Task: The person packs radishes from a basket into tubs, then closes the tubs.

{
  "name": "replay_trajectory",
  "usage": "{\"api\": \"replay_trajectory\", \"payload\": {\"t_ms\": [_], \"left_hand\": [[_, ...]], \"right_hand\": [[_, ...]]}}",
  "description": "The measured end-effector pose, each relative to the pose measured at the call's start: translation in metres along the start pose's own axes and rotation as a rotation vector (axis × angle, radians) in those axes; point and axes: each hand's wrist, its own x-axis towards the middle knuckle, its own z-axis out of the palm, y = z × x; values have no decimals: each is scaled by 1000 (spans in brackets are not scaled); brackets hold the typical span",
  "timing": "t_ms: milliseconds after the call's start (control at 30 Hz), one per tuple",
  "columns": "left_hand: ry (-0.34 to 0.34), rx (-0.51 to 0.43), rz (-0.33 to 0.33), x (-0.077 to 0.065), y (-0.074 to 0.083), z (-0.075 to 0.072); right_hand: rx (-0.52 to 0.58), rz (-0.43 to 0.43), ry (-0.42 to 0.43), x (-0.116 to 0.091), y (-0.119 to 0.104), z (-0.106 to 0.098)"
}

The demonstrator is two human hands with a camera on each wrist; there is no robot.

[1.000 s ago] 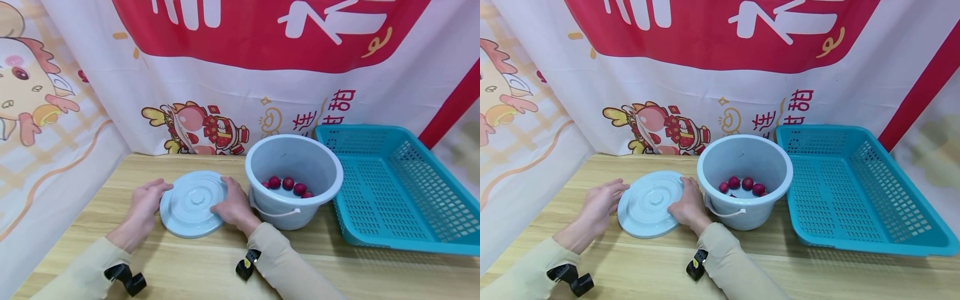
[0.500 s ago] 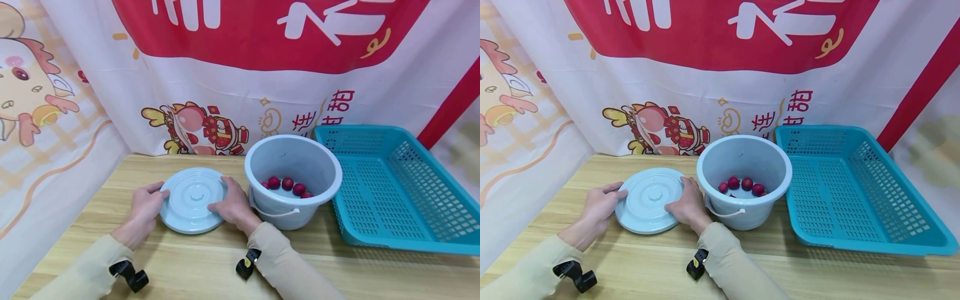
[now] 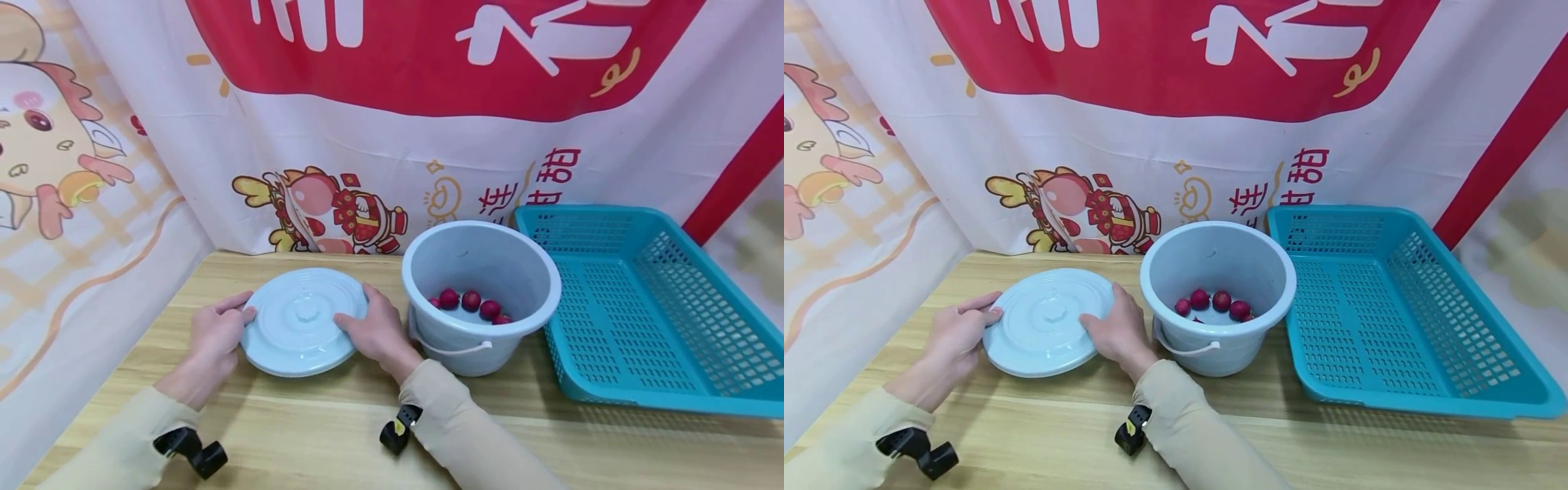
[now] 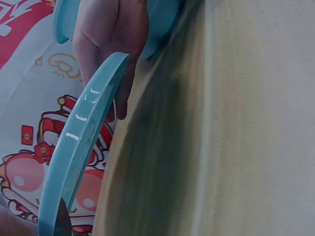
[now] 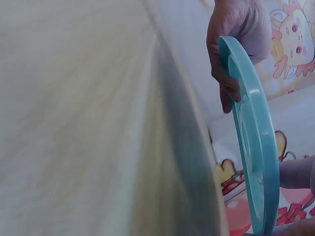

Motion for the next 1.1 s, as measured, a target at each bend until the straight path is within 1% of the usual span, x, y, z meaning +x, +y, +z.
{"api": "replay_trajectory", "payload": {"t_ms": [67, 133, 167, 233, 300, 400, 533, 667, 767, 833, 933, 1100], "left_hand": [[-22, -9, -5, -1, 6, -5], [-36, -13, 6, -1, 13, -10], [-44, -11, 14, -1, 17, -13], [-51, -9, 51, 0, 26, -16], [-49, 0, 94, 0, 35, -17], [-64, 3, 146, -1, 50, -18], [-95, -15, 170, -5, 70, -15], [-107, -41, 173, -10, 90, -2], [-127, -48, 197, -15, 103, 14], [-155, -50, 215, -19, 110, 26], [-201, -13, 255, -28, 117, 45], [-271, 105, 291, -43, 123, 81]], "right_hand": [[20, -4, -6, -1, -7, 0], [25, -18, -11, -3, -16, -2], [21, -29, -10, -5, -21, -3], [7, -57, -8, -8, -32, -6], [-9, -77, 2, -12, -43, -11], [-34, -129, 21, -17, -61, -22], [-60, -184, 46, -24, -84, -42], [-89, -198, 77, -30, -101, -64], [-113, -196, 98, -31, -107, -85], [-118, -189, 101, -31, -108, -101], [-111, -148, 87, -29, -107, -128], [-136, -79, 74, -29, -95, -171]]}}
